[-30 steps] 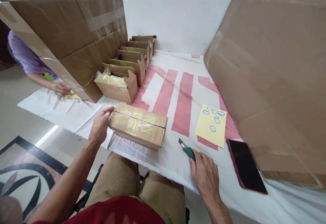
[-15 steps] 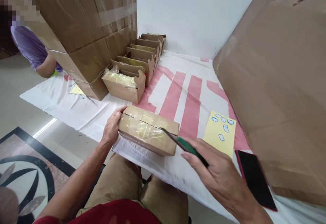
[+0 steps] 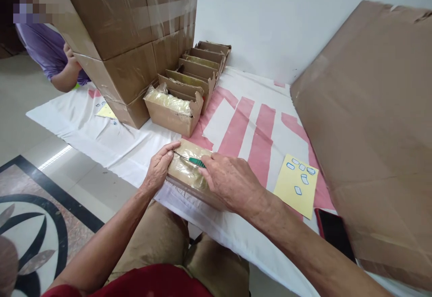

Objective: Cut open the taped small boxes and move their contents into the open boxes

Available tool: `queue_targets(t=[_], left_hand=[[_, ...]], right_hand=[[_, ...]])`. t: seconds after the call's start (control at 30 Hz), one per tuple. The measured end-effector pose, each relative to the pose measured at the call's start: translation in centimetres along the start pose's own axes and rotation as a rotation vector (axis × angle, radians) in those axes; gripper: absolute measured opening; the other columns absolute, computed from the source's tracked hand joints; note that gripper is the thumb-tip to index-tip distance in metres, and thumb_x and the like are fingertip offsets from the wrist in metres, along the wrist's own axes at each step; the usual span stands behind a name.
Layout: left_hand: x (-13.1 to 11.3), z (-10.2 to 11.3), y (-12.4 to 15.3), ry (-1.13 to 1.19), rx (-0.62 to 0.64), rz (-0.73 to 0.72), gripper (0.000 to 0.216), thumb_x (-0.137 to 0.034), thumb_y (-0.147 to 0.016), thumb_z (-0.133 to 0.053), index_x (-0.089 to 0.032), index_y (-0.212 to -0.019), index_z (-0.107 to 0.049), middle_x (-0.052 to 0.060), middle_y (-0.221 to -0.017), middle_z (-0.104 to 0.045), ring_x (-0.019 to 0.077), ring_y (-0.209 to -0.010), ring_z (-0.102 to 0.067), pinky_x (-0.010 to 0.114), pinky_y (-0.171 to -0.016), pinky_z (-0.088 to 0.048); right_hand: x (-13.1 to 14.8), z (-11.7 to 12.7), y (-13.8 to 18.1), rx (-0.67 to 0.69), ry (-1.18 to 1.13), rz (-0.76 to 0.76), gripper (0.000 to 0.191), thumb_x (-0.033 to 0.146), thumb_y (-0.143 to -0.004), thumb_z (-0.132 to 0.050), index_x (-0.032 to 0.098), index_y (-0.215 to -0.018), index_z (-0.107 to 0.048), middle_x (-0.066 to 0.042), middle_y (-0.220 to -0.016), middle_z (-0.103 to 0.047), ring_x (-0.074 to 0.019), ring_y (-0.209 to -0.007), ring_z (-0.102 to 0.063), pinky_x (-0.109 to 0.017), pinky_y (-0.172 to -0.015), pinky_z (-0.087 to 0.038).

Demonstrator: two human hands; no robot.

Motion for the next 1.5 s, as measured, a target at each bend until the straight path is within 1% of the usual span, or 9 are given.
queue_targets(t=[0.13, 0.3, 0.47, 0.63, 0.83, 0.97, 1.13, 1.3, 1.5], left_hand=[[0.2, 0.1, 0.0, 0.032, -0.009, 0.021, 0.037, -0.036, -0.093, -0.059, -0.019, -0.118, -0.078, 0.011, -0.134, -0.073, 0.0288, -0.130, -0.064, 0.045, -0.121, -0.042], [0.4, 0.1, 0.0, 0.039, -0.002, 0.032, 0.037, -0.034, -0.090, -0.059, -0.018, -0.118, -0.078, 0.010, -0.131, -0.073, 0.0283, -0.128, -0.064, 0.045, -0.120, -0.043], [0.6, 0.3, 0.0, 0.055, -0.022, 0.070, 0.038, -0.034, -0.087, -0.062, -0.018, -0.116, -0.079, 0.010, -0.124, -0.075, 0.0293, -0.124, -0.066, 0.046, -0.117, -0.046], [0.4, 0.2, 0.1, 0.035, -0.028, 0.049, 0.040, -0.034, -0.088, -0.059, -0.017, -0.118, -0.079, 0.010, -0.127, -0.075, 0.0293, -0.124, -0.066, 0.046, -0.117, -0.046], [0.6, 0.2, 0.1, 0.030, -0.039, 0.060, 0.039, -0.033, -0.087, -0.059, -0.018, -0.118, -0.079, 0.009, -0.125, -0.076, 0.0294, -0.123, -0.067, 0.046, -0.115, -0.047], [0.8, 0.2, 0.1, 0.033, -0.055, 0.059, 0.040, -0.034, -0.086, -0.060, -0.018, -0.117, -0.079, 0.009, -0.124, -0.077, 0.0294, -0.122, -0.067, 0.046, -0.114, -0.048], [0.8, 0.2, 0.0, 0.047, -0.060, 0.079, 0.041, -0.036, -0.086, -0.061, -0.018, -0.118, -0.079, 0.010, -0.125, -0.077, 0.0290, -0.122, -0.068, 0.046, -0.114, -0.048], [0.6, 0.2, 0.0, 0.042, -0.059, 0.117, 0.041, -0.034, -0.083, -0.065, -0.018, -0.118, -0.080, 0.009, -0.124, -0.077, 0.0289, -0.123, -0.068, 0.044, -0.114, -0.048], [0.6, 0.4, 0.1, 0.032, -0.069, 0.118, 0.041, -0.032, -0.081, -0.065, -0.018, -0.116, -0.081, 0.009, -0.123, -0.078, 0.0293, -0.123, -0.068, 0.044, -0.114, -0.048]], right_hand=[[1.1, -0.3, 0.1, 0.008, 0.108, -0.020, 0.026, 0.033, -0.109, -0.049, 0.019, -0.115, -0.070, -0.010, -0.092, -0.078, -0.0251, -0.076, -0.074, -0.031, -0.051, -0.030], [2.3, 0.0, 0.1, 0.012, 0.144, -0.022, 0.021, 0.020, -0.106, -0.049, 0.016, -0.107, -0.070, -0.014, -0.088, -0.077, -0.0265, -0.074, -0.076, -0.030, -0.051, -0.040], [2.5, 0.5, -0.1, 0.051, 0.098, -0.014, 0.024, 0.011, -0.101, -0.047, 0.014, -0.107, -0.070, -0.016, -0.092, -0.078, -0.0301, -0.076, -0.077, -0.034, -0.057, -0.050], [1.2, 0.5, 0.6, 0.088, 0.100, -0.027, 0.020, 0.020, -0.105, -0.051, 0.016, -0.107, -0.071, -0.014, -0.089, -0.079, -0.0303, -0.077, -0.077, -0.034, -0.057, -0.046], [-0.4, 1.1, 2.3, 0.148, 0.081, -0.115, 0.023, 0.031, -0.106, -0.051, 0.020, -0.109, -0.070, -0.009, -0.083, -0.078, -0.0284, -0.073, -0.074, -0.032, -0.053, -0.037], [-0.1, 1.7, 2.1, 0.098, 0.081, -0.122, 0.027, 0.035, -0.108, -0.047, 0.021, -0.114, -0.069, -0.009, -0.088, -0.078, -0.0279, -0.076, -0.075, -0.032, -0.053, -0.035], [1.2, 0.9, 0.4, 0.021, 0.081, -0.017, 0.027, 0.033, -0.109, -0.047, 0.020, -0.120, -0.068, -0.011, -0.098, -0.079, -0.0284, -0.083, -0.077, -0.031, -0.056, -0.041], [1.6, -0.8, 0.0, 0.034, 0.107, 0.015, 0.024, 0.023, -0.107, -0.047, 0.015, -0.115, -0.069, -0.015, -0.096, -0.078, -0.0291, -0.085, -0.077, -0.033, -0.062, -0.049], [0.9, -0.2, 0.7, 0.130, 0.101, 0.024, 0.023, 0.010, -0.099, -0.051, 0.015, -0.103, -0.073, -0.016, -0.091, -0.079, -0.0308, -0.079, -0.076, -0.035, -0.057, -0.047]])
Point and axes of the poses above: each hand's wrist, its own y-axis away from the middle knuckle, its own z-axis out of the back of the hand, x = y × z, the point moved 4 cm from there along -y, towards the middle knuckle
